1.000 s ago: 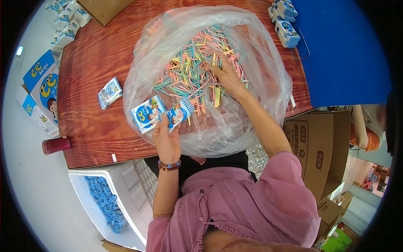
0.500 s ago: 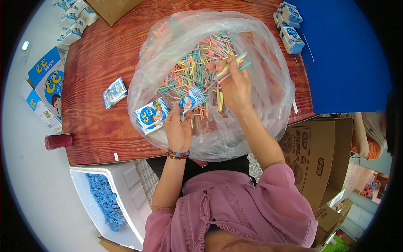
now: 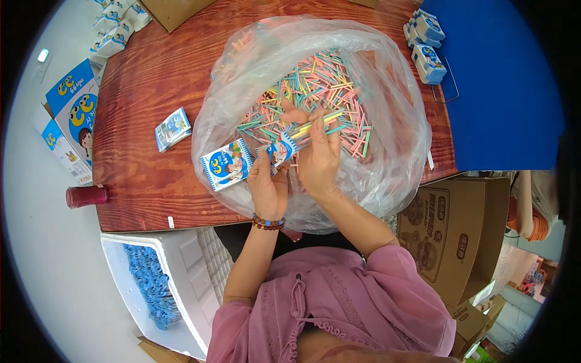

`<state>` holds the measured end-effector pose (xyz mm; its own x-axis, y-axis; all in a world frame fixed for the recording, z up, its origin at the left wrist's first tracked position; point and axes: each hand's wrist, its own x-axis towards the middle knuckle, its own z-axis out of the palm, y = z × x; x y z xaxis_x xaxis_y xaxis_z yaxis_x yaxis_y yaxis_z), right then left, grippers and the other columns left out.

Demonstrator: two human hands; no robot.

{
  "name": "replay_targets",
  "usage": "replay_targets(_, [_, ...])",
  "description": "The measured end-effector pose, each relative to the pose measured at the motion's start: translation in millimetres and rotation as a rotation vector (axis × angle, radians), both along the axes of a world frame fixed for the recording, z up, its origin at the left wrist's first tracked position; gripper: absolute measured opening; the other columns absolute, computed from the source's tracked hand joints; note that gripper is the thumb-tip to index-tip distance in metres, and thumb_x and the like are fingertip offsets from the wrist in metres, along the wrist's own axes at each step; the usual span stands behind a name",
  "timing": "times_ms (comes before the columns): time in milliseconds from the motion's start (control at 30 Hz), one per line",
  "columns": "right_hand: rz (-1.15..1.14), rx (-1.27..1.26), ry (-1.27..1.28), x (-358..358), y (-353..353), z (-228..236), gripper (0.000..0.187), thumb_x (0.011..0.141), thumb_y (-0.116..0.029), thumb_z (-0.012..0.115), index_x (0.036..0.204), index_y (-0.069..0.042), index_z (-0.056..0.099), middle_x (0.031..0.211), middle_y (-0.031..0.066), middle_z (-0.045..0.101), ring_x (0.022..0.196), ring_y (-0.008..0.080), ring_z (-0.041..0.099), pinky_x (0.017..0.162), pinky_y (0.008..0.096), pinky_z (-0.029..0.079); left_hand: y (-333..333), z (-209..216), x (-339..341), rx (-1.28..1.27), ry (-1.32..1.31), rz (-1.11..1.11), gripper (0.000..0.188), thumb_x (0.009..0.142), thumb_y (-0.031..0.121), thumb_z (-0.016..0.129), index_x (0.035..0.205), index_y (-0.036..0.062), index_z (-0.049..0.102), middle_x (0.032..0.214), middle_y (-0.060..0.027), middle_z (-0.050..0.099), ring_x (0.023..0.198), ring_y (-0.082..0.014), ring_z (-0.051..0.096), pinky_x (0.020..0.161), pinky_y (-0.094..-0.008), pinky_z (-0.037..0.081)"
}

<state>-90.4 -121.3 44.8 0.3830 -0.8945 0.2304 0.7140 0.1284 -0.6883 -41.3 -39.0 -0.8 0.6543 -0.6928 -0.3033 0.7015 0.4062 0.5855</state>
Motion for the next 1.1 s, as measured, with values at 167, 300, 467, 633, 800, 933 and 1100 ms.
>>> replay_targets(167, [0.022,-0.164,0.178,-1,4,-9,0.024,0.102,-0.024,0.04,0.112,-0.004,0.049,0.128,0.0194,0.054,0.135,0.0296,0.036,0.112,0.0428,0.025,-4,4,2,-0.093,-0.018,0.02,0.02,0.1,0.022,0.053,0.105,0.0061,0.065,0.105,-0.0042,0.068,0.099,-0.0139,0.062,0.084,-0.0353,0.05])
replay_targets(300, [0.138,-0.149,0.123,-5,1,-3,0.034,0.102,-0.027,0.039,0.119,-0.002,0.055,0.146,0.0181,0.038,0.139,0.028,0.031,0.114,0.0414,0.021,-6,-3,4,-0.118,-0.018,0.029,0.02,0.1,0.021,0.052,0.107,0.0056,0.063,0.108,-0.0053,0.067,0.1,-0.0148,0.062,0.085,-0.0359,0.05])
replay_targets(467, [0.059,-0.286,0.305,-9,-6,-6,0.04,0.103,-0.031,0.035,0.117,-0.001,0.056,0.143,0.0181,0.042,0.137,0.0262,0.032,0.114,0.0403,0.02,-11,-8,8,-0.183,0.041,-0.026,0.022,0.1,0.021,0.051,0.111,0.0049,0.062,0.111,-0.006,0.066,0.099,-0.0168,0.062,0.089,-0.0381,0.051])
replay_targets(633, [0.06,-0.218,0.674,-47,-80,-4,0.029,0.1,-0.026,0.047,0.105,-0.001,0.062,0.099,0.0075,0.063,0.089,0.0193,0.061,0.081,0.0348,0.047,0,-22,22,-0.28,0.058,-0.03,0.022,0.101,0.021,0.049,0.113,0.0057,0.06,0.112,-0.0057,0.065,0.1,-0.0182,0.061,0.086,-0.0376,0.049])
replay_targets(800, [-0.009,-0.602,1.404,-59,-133,-25,0.021,0.091,-0.023,0.058,0.089,-0.002,0.063,0.067,0.0087,0.059,0.065,0.0181,0.057,0.061,0.0362,0.044,8,-30,20,-0.257,0.113,-0.01,0.023,0.1,0.023,0.05,0.113,0.0051,0.059,0.114,-0.0047,0.064,0.098,-0.0165,0.06,0.086,-0.0355,0.048])
replay_targets(933, [0.04,-0.875,1.668,-38,-125,-24,0.02,0.083,-0.022,0.061,0.081,-0.001,0.061,0.08,0.0145,0.064,0.075,0.0306,0.062,0.066,0.0426,0.045,16,-33,20,-0.245,0.13,-0.03,0.025,0.1,0.024,0.051,0.114,0.0048,0.059,0.115,-0.0057,0.064,0.101,-0.0169,0.06,0.088,-0.0362,0.049])
replay_targets(1100, [0.086,-1.061,1.83,-28,-133,-30,0.015,0.076,-0.017,0.063,0.08,-0.002,0.062,0.081,0.0152,0.064,0.077,0.0325,0.061,0.067,0.0441,0.045,21,-27,25,-0.215,0.092,-0.017,0.025,0.1,0.023,0.051,0.114,0.0044,0.059,0.117,-0.0069,0.064,0.107,-0.0193,0.061,0.093,-0.0386,0.049])
